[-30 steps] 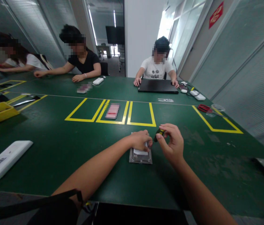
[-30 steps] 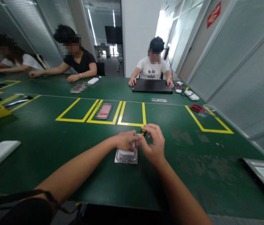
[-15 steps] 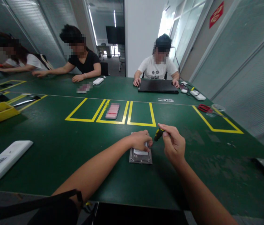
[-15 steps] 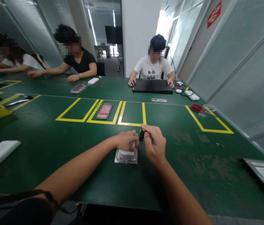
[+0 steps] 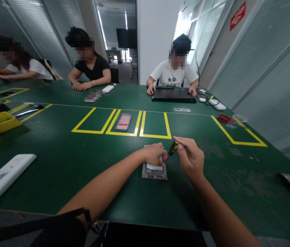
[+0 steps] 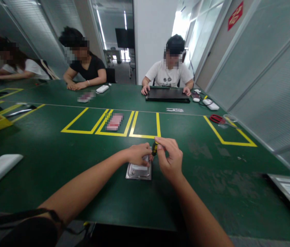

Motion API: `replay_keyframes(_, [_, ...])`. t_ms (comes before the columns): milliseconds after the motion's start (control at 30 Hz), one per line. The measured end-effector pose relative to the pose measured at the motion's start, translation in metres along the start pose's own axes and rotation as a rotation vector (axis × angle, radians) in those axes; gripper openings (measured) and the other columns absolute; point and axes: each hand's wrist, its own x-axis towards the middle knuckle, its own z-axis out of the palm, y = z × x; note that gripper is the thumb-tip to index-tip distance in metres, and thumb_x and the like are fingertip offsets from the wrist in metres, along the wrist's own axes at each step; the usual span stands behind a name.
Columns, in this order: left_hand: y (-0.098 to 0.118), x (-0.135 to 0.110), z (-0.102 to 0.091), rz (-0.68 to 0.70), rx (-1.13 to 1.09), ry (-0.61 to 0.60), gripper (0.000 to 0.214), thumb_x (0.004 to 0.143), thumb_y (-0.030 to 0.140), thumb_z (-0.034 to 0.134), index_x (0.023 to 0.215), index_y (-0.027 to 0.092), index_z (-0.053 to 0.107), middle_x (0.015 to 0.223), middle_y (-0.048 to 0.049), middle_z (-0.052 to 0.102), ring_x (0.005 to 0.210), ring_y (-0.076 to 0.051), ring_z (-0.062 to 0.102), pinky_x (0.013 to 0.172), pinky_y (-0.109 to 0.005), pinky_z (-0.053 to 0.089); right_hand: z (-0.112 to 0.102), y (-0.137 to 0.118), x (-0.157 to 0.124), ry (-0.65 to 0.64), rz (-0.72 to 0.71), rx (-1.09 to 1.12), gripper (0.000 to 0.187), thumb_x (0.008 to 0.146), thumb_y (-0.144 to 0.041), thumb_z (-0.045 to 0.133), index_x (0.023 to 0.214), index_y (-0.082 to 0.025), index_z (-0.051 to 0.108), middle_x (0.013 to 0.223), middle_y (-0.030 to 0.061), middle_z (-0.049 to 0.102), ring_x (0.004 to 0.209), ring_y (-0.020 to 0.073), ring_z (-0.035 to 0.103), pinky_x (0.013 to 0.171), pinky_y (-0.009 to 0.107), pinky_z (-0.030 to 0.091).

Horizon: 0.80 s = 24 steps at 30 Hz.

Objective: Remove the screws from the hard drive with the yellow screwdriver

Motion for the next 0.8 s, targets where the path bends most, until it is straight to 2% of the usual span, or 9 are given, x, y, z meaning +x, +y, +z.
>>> replay_keyframes(133, [-0.0015,0.0012,0.0019,-0.003,0.013,0.015,0.034,0.079,0.048,0.070,0.108,0.031,0.065,0.121,-0.0043,0.047,0.115,-0.028,0.052,0.095,-0.043,0.048,0.0001,0.0009,0.0010,0.007,0.002,-0.046,0.015,0.089,-0.023,0.064,0.103,-0.022,0.070,0.098,0.0060,0.067,0.086,0.0190,0.063,0.068,0.033,0.051])
replay_keyframes(200, [-0.0019,0.0016,0.0022,-0.001,0.010,0.014,0.034,0.079,0.049,0.070,0.108,0.031,0.065,0.121,-0.0041,0.047,0.114,-0.027,0.053,0.095,-0.043,0.048,-0.0004,0.0003,0.0015,0.005,0.003,-0.030,0.016,0.088,-0.023,0.066,0.104,-0.022,0.070,0.099,0.0060,0.066,0.085,0.0182,0.063,0.066,0.032,0.050])
replay_keyframes(333, [-0.0021,0.0013,0.0016,0.004,0.004,0.007,0.032,0.080,0.047,0.070,0.107,0.032,0.065,0.121,-0.0033,0.047,0.116,-0.027,0.052,0.097,-0.043,0.047,-0.0009,-0.0015,0.0022,-0.013,-0.016,0.038,0.024,0.094,-0.016,0.055,0.111,-0.024,0.070,0.111,0.0063,0.069,0.105,0.0216,0.063,0.086,0.040,0.052])
replay_keyframes(400, [-0.0019,0.0010,0.0015,0.001,0.005,0.013,0.032,0.079,0.047,0.070,0.107,0.032,0.065,0.122,-0.0034,0.047,0.117,-0.027,0.052,0.097,-0.043,0.047,-0.0006,-0.0014,0.0021,-0.015,-0.025,0.042,0.026,0.095,-0.014,0.053,0.112,-0.025,0.070,0.110,0.0055,0.070,0.105,0.0215,0.064,0.090,0.042,0.051])
replay_keyframes(600, [-0.0003,-0.0001,0.0006,0.000,0.009,0.010,0.034,0.080,0.047,0.069,0.109,0.032,0.064,0.122,-0.0043,0.047,0.116,-0.028,0.052,0.094,-0.044,0.049,-0.0002,0.0006,0.0004,-0.007,0.012,-0.024,0.018,0.087,-0.021,0.069,0.105,-0.023,0.071,0.101,0.0059,0.064,0.086,0.0182,0.062,0.066,0.032,0.050])
replay_keyframes(733, [0.0003,-0.0006,-0.0007,0.003,0.002,0.003,0.032,0.080,0.047,0.069,0.108,0.031,0.065,0.121,-0.0045,0.048,0.116,-0.028,0.052,0.095,-0.044,0.048,-0.0001,-0.0005,0.0006,-0.025,-0.009,0.033,0.022,0.094,-0.018,0.057,0.111,-0.023,0.070,0.112,0.0071,0.067,0.105,0.0218,0.063,0.085,0.040,0.052])
replay_keyframes(800, [-0.0004,0.0000,-0.0002,0.007,0.002,0.005,0.032,0.080,0.047,0.069,0.107,0.031,0.065,0.120,-0.0046,0.048,0.116,-0.028,0.052,0.095,-0.044,0.049,0.0003,-0.0006,0.0008,-0.031,-0.028,0.031,0.026,0.096,-0.015,0.052,0.113,-0.024,0.069,0.112,0.0061,0.069,0.107,0.0217,0.063,0.092,0.043,0.051])
